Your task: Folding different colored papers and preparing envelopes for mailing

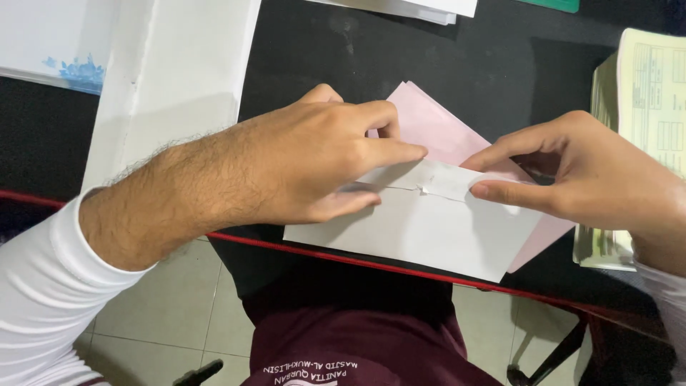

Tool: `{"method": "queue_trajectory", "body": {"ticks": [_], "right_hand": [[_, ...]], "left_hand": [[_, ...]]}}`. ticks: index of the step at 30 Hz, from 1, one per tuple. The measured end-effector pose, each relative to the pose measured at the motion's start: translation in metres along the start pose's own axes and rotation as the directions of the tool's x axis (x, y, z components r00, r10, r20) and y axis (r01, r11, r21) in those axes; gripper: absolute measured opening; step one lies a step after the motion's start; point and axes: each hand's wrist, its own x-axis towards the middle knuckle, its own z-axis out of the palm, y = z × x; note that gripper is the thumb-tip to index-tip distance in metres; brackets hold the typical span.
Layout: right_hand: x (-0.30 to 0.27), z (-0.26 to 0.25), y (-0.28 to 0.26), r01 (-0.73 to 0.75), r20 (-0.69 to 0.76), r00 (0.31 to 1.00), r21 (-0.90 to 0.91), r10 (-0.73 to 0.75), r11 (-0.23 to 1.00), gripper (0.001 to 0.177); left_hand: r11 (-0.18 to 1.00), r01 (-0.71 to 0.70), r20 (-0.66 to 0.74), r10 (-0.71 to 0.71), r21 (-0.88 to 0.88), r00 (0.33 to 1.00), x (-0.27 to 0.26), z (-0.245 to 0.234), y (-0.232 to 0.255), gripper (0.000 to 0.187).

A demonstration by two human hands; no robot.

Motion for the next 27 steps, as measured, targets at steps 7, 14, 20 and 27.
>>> {"method": "queue_trajectory", "body": {"ticks": [7, 14, 20, 27], "right_hand": [[0.011, -0.004, -0.001, -0.131, 0.088, 0.989, 0.114, 0.121, 0.985, 0.03], [0.007, -0.004, 0.021, 0.207, 0.166, 0.957, 0.187, -0.239, 0.96, 0.057], [-0.004, 0.01, 0.0, 0.094, 0.081, 0.99, 0.255, -0.118, 0.962, 0.033], [0.001, 0.017, 0.009, 0.033, -0.028, 0.999, 0.357, -0.025, 0.933, 0.027]], "left_hand": [[0.928, -0.093, -0.132, 0.15, 0.361, 0.98, -0.005, -0.004, -0.005, 0.039], [0.98, 0.014, -0.215, 0.029, 0.196, 0.976, 0.005, -0.001, -0.011, 0.022], [0.988, 0.063, -0.194, -0.035, 0.141, 0.98, 0.025, -0.008, 0.003, 0.011], [0.86, 0.15, -0.414, 0.076, 0.487, 0.907, 0.033, 0.033, 0.044, 0.07]]}}
